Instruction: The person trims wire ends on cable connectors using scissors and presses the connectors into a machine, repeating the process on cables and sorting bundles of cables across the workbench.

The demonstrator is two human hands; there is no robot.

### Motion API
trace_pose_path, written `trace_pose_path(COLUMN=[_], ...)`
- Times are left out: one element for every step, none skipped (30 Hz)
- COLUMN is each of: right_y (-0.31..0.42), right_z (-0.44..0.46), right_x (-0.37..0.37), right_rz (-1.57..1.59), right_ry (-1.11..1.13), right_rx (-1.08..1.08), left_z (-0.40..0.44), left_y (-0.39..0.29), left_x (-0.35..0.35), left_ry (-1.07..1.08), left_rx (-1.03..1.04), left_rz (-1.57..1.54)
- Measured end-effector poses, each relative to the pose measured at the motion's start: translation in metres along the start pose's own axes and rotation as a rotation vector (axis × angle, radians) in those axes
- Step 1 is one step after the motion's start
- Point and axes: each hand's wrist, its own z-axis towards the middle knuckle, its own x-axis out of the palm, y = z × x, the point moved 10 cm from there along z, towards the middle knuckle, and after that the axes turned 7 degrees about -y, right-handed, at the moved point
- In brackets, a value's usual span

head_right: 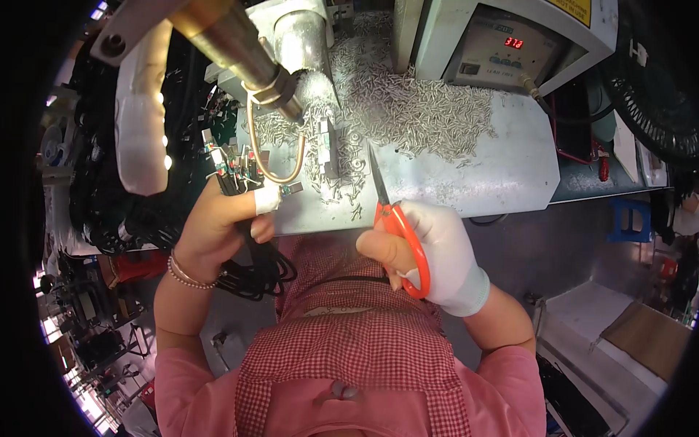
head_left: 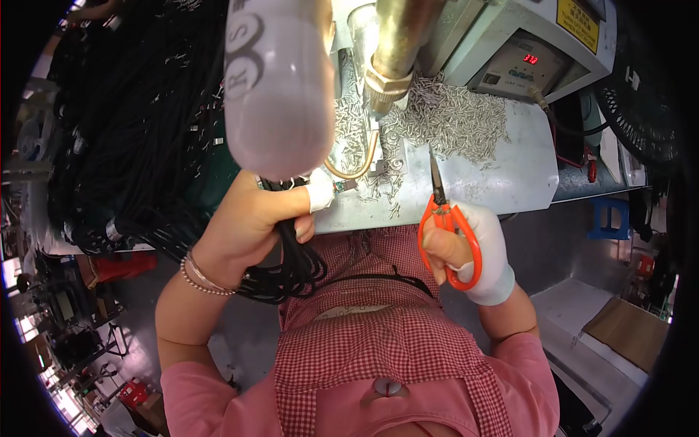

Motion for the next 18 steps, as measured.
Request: trace_pose_path(right_y=[0.006,0.009,0.012,0.016,0.019,0.020,0.019,0.018,0.017,0.017,0.018,0.021,0.022,0.025,0.027,0.030,0.030,0.030], right_z=[0.002,0.004,0.005,0.006,0.006,0.005,0.006,0.006,0.006,0.006,0.007,0.008,0.013,0.020,0.026,0.031,0.037,0.043], right_x=[-0.004,-0.007,-0.008,-0.009,-0.010,-0.012,-0.014,-0.015,-0.015,-0.017,-0.019,-0.019,-0.019,-0.019,-0.018,-0.016,-0.012,-0.010], right_rz=[0.003,0.026,0.025,0.013,0.002,-0.001,-0.007,-0.008,-0.001,-0.009,-0.023,-0.023,-0.024,-0.023,-0.021,-0.078,-0.084,-0.091], right_ry=[-0.030,-0.044,-0.048,-0.057,-0.065,-0.067,-0.066,-0.067,-0.070,-0.092,-0.113,-0.114,-0.114,-0.120,-0.125,-0.141,-0.140,-0.141], right_rx=[-0.010,-0.010,-0.015,-0.029,-0.044,-0.051,-0.054,-0.054,-0.055,-0.056,-0.061,-0.059,-0.062,-0.074,-0.086,-0.092,-0.066,-0.040], left_z=[0.003,0.007,0.008,0.004,-0.005,-0.011,-0.013,-0.011,-0.012,-0.008,-0.004,-0.001,0.003,0.010,0.018,0.025,0.032,0.039], left_y=[-0.003,-0.012,-0.026,-0.040,-0.048,-0.047,-0.041,-0.043,-0.044,-0.035,-0.026,-0.018,-0.017,-0.015,-0.012,-0.010,-0.010,-0.009], left_x=[0.001,-0.003,-0.010,-0.013,-0.005,0.007,0.007,-0.003,-0.011,-0.013,-0.013,-0.012,-0.007,-0.007,-0.007,-0.004,0.004,0.011], left_ry=[0.024,0.023,-0.014,-0.096,-0.170,-0.146,-0.109,-0.147,-0.180,-0.145,-0.102,-0.060,0.003,0.054,0.105,0.147,0.185,0.224], left_rx=[-0.035,0.015,0.106,0.249,0.459,0.693,0.691,0.564,0.428,0.209,0.129,0.055,0.032,0.017,0.002,-0.032,-0.026,-0.020], left_rz=[-0.011,-0.015,0.130,0.684,0.756,0.964,1.079,0.958,0.837,0.675,0.477,0.278,0.169,0.122,0.076,0.062,0.071,0.080])
